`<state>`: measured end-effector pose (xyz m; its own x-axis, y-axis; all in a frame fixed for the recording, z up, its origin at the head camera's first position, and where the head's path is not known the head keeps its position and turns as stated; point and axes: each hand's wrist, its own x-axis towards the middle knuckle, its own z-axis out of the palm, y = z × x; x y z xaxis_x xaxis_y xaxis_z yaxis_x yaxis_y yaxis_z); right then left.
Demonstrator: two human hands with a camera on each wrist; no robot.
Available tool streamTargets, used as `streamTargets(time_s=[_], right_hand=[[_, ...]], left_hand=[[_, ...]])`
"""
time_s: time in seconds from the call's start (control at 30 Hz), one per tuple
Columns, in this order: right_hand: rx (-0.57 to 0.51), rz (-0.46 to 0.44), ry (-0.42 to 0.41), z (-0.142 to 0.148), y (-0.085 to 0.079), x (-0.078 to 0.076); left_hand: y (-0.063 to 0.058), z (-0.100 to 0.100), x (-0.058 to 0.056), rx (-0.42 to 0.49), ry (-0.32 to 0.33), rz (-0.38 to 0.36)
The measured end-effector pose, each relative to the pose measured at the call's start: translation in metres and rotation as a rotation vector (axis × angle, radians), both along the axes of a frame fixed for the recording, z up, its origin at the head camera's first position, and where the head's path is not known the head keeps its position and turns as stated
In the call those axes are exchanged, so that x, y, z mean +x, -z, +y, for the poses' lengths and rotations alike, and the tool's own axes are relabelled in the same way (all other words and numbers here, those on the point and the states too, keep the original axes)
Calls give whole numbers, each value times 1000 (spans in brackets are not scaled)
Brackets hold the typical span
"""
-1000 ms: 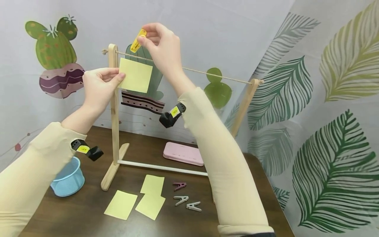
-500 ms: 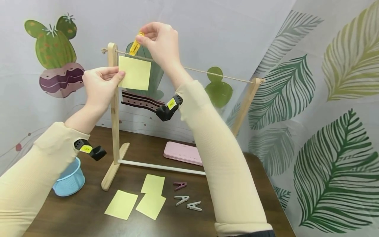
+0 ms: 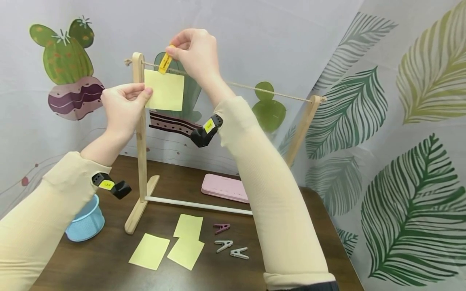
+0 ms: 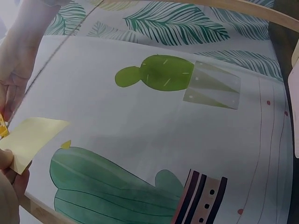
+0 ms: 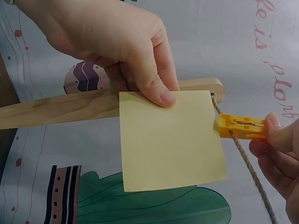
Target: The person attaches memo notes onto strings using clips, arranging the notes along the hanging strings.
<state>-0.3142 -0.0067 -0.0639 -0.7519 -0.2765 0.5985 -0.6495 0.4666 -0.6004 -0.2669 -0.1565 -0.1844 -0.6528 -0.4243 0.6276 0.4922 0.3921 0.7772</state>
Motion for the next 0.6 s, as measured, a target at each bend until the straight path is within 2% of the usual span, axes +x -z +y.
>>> streamTargets(time_s=[0.3,0.6], right_hand=[[71,-51,6,-2,-1,0],[157,-127,-32,-5,0,-3]], left_hand=[[1,2,-2,13,-7,1],[1,0,-3,-4,-10,3]])
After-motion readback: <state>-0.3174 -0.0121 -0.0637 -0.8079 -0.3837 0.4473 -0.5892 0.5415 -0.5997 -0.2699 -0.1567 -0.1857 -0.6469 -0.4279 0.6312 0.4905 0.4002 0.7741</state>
